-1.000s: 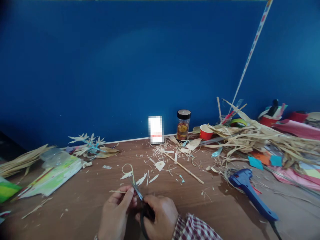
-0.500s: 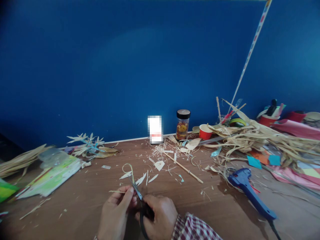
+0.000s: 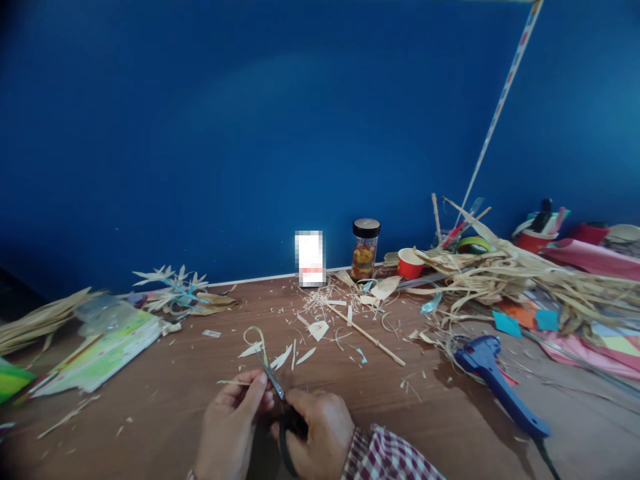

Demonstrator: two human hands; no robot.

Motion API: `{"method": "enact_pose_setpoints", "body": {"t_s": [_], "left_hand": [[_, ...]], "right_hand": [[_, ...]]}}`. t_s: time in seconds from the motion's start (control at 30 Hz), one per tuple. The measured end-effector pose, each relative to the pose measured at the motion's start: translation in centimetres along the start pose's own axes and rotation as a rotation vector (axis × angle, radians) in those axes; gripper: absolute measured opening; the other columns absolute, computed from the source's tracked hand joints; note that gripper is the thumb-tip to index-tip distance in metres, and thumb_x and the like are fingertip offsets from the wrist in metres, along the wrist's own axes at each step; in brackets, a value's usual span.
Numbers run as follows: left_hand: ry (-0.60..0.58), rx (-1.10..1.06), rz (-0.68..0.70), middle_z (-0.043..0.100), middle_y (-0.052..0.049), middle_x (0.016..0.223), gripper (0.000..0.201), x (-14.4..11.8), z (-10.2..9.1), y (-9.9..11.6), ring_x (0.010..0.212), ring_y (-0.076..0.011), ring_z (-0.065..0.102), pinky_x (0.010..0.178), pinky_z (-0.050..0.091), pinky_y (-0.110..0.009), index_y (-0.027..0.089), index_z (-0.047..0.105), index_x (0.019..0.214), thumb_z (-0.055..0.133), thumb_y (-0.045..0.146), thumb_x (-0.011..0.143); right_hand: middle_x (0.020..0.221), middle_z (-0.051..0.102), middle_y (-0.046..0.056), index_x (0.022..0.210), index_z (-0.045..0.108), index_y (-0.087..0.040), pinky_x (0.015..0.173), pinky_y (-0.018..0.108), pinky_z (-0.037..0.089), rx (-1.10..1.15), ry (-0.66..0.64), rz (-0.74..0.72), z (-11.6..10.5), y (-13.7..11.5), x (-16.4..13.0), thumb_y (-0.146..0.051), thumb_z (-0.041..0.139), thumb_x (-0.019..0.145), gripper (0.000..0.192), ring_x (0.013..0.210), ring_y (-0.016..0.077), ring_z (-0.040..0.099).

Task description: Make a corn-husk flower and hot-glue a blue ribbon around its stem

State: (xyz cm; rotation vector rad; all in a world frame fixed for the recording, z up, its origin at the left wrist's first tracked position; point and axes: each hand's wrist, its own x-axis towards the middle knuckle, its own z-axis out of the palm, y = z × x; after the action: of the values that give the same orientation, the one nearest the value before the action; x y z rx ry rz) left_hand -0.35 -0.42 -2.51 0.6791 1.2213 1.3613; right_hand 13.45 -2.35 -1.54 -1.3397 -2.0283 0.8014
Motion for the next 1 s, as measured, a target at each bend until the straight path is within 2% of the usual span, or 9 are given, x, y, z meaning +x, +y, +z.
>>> {"method": "enact_pose_setpoints", "body": {"t_s": [0.43,1.0], "left_hand": [[0.005,0.105,0.040,0.059,0.002,0.049,0.022,-0.4,0.4,0.6,0.046,-0.0096,0.052,0.047,0.044,-0.019,0.014,0.059,0.066,0.068,0.032,0.059],[-0.001,0.132,0.050,0.059,0.001,0.050,0.023,-0.4,0.3,0.4,0.047,-0.0104,0.054,0.049,0.045,-0.020,0.013,0.059,0.068,0.067,0.033,0.061]], "right_hand": [[0.072,0.064,0.001,0.083,0.061,-0.020,0.058,0.020,0.036,0.011,-0.032,0.004,-0.9,-0.8,0.0,-0.027,0.052,0.072,0.016,0.066,0.0138,0.055],[0.073,0.064,0.001,0.085,0.061,-0.022,0.059,0.020,0.036,-0.003,-0.030,0.039,-0.8,-1.0,0.1,-0.024,0.054,0.071,0.016,0.068,0.0144,0.056]]}}
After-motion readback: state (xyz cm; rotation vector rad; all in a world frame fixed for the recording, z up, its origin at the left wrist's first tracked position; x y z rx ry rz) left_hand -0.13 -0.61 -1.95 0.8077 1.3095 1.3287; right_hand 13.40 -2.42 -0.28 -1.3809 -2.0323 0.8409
